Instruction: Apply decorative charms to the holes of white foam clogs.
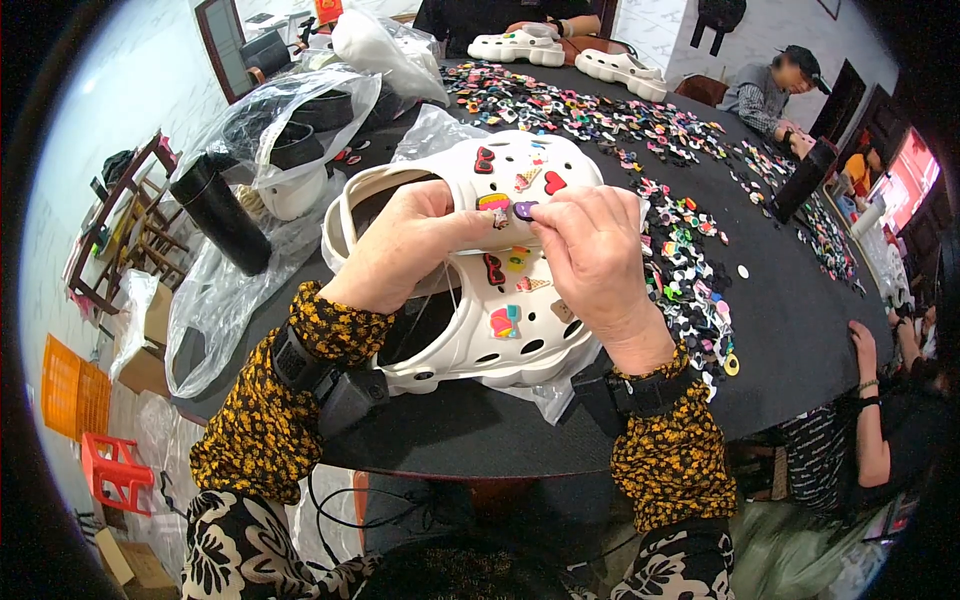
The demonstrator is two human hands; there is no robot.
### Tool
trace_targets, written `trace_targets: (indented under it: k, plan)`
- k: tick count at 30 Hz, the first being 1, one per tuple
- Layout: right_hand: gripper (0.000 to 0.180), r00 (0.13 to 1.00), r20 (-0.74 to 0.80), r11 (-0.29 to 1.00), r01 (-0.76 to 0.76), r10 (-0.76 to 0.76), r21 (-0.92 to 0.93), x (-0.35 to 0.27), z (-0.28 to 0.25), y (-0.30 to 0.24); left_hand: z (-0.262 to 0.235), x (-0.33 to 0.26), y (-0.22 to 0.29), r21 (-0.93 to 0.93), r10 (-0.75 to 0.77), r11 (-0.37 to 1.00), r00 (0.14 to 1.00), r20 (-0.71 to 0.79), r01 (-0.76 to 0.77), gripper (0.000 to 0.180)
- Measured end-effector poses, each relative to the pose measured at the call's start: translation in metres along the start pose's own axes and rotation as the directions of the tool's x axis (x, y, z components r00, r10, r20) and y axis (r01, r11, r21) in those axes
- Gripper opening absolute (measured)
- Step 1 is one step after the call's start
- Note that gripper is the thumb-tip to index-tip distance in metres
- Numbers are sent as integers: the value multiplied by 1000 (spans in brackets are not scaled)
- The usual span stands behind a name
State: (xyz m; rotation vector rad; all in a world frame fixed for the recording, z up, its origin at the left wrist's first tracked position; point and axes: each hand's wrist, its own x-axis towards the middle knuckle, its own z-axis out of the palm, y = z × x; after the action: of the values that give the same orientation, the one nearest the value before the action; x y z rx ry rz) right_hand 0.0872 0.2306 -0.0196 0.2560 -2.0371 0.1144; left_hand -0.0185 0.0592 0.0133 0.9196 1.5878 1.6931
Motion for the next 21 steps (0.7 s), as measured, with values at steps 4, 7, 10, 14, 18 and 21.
trace_targets:
  k: [4, 7, 10, 14, 18, 21]
  plan:
    - [13, 1000, 11, 1000, 1, -1, -7, 1, -2, -1, -1, 1, 0, -20, -11, 1000, 1000, -2, 11, 29]
    - [14, 1000, 19, 1000, -1, 1, -1, 1, -2, 0, -2, 2, -1, -61, -20, 998, 1000, -3, 20, 29]
    - [15, 1000, 11, 1000, -1, 1, 13, 0, 0, 0, -4, 3, -3, -54, -43, 998, 999, -25, 42, 28]
    - [16, 1000, 6, 1000, -5, 5, 14, 0, -1, -1, -5, 3, -3, -50, -25, 998, 999, -25, 24, 27]
    - [17, 1000, -1, 1000, -8, 8, 0, 0, -1, 0, 1, -1, 1, -84, 5, 996, 1000, -22, -7, 26]
    - [18, 1000, 4, 1000, -4, 4, -17, 1, -3, 0, 2, -1, 2, -84, 5, 996, 1000, -30, -8, 26]
